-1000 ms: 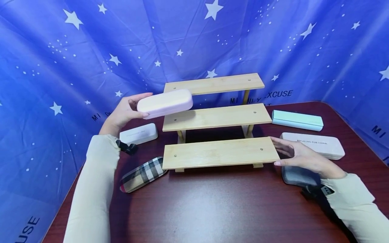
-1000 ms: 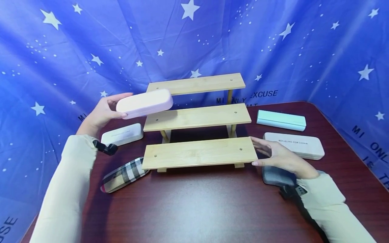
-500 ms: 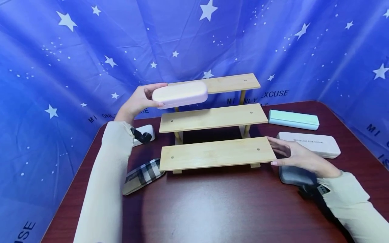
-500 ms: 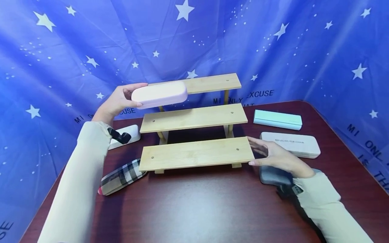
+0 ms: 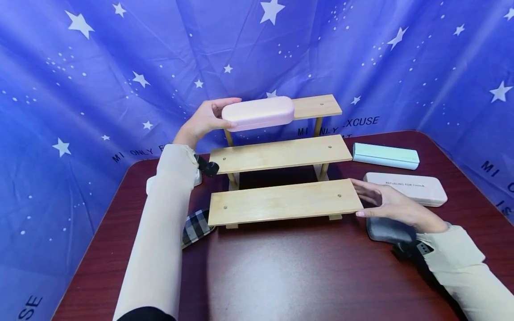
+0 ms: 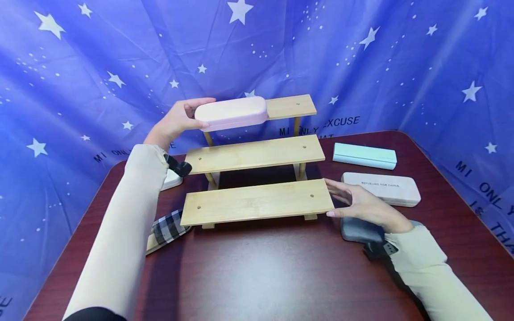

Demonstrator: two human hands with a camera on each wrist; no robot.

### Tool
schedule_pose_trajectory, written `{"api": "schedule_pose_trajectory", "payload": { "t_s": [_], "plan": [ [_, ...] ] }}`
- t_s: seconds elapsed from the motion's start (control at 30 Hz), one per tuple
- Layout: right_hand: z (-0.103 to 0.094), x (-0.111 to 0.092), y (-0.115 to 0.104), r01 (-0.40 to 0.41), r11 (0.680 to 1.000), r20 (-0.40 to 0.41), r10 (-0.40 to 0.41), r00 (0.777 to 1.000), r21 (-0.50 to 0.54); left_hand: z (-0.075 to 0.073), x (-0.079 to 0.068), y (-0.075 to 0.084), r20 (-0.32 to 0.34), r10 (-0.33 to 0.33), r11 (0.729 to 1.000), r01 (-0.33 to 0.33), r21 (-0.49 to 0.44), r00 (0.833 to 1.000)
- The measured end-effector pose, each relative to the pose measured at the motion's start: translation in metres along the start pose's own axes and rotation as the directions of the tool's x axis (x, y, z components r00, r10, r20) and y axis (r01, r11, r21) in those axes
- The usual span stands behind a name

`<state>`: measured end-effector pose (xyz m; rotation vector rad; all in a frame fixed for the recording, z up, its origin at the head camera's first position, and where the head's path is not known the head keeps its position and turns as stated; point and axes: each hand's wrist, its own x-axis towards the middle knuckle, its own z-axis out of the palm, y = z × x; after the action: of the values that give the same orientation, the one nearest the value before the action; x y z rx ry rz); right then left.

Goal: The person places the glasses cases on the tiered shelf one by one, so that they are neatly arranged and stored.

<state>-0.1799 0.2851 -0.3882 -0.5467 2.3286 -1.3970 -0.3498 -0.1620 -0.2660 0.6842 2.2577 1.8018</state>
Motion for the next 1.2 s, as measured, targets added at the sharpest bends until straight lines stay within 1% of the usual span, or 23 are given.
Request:
{"api": "schedule_pose_trajectory", "payload": {
  "t_s": [0.1, 0.23, 0.3, 0.43, 0.6, 0.7, 0.83, 1.0, 1.2],
  "plan": [
    [0.001, 0.000, -0.001, 0.022, 1.000, 0.002, -0.022, 1.000, 0.002, 0.006, 0.007, 0.003, 0.007, -0.021, 0.999, 0.021, -0.028, 1.000],
    [0.002, 0.000, -0.001, 0.048, 0.999, 0.006, -0.048, 0.999, 0.006, 0.014, 0.019, 0.005, 0.021, -0.044, 0.999, 0.045, -0.011, 0.999],
    [0.001, 0.000, -0.001, 0.053, 0.999, 0.005, -0.053, 0.999, 0.002, 0.018, 0.027, 0.006, 0.026, -0.041, 0.999, 0.041, 0.022, 0.999],
    [0.000, 0.001, -0.002, 0.042, 0.999, -0.002, -0.042, 0.999, 0.005, 0.025, 0.041, 0.006, 0.035, -0.012, 0.997, 0.009, 0.073, 0.999],
    [0.001, 0.002, -0.002, 0.019, 0.999, 0.003, -0.019, 1.000, 0.030, 0.038, 0.056, 0.009, 0.037, 0.003, 0.996, -0.006, 0.087, 0.999],
    [0.002, 0.001, -0.001, 0.025, 0.999, 0.006, -0.026, 1.000, 0.040, 0.047, 0.063, 0.011, 0.041, 0.004, 0.998, -0.007, 0.068, 0.999],
    [0.001, 0.001, 0.001, 0.047, 0.998, 0.015, -0.048, 0.999, 0.052, 0.056, 0.072, 0.010, 0.038, -0.010, 0.999, 0.009, 0.038, 0.999],
    [0.000, 0.001, 0.002, 0.065, 0.996, 0.015, -0.066, 0.998, 0.061, 0.063, 0.080, 0.009, 0.035, -0.008, 1.000, 0.008, -0.003, 0.999],
    [0.000, 0.002, 0.002, 0.053, 0.996, 0.015, -0.054, 0.998, 0.068, 0.070, 0.088, 0.009, 0.044, -0.004, 0.999, 0.005, -0.035, 0.999]
  ]
}}
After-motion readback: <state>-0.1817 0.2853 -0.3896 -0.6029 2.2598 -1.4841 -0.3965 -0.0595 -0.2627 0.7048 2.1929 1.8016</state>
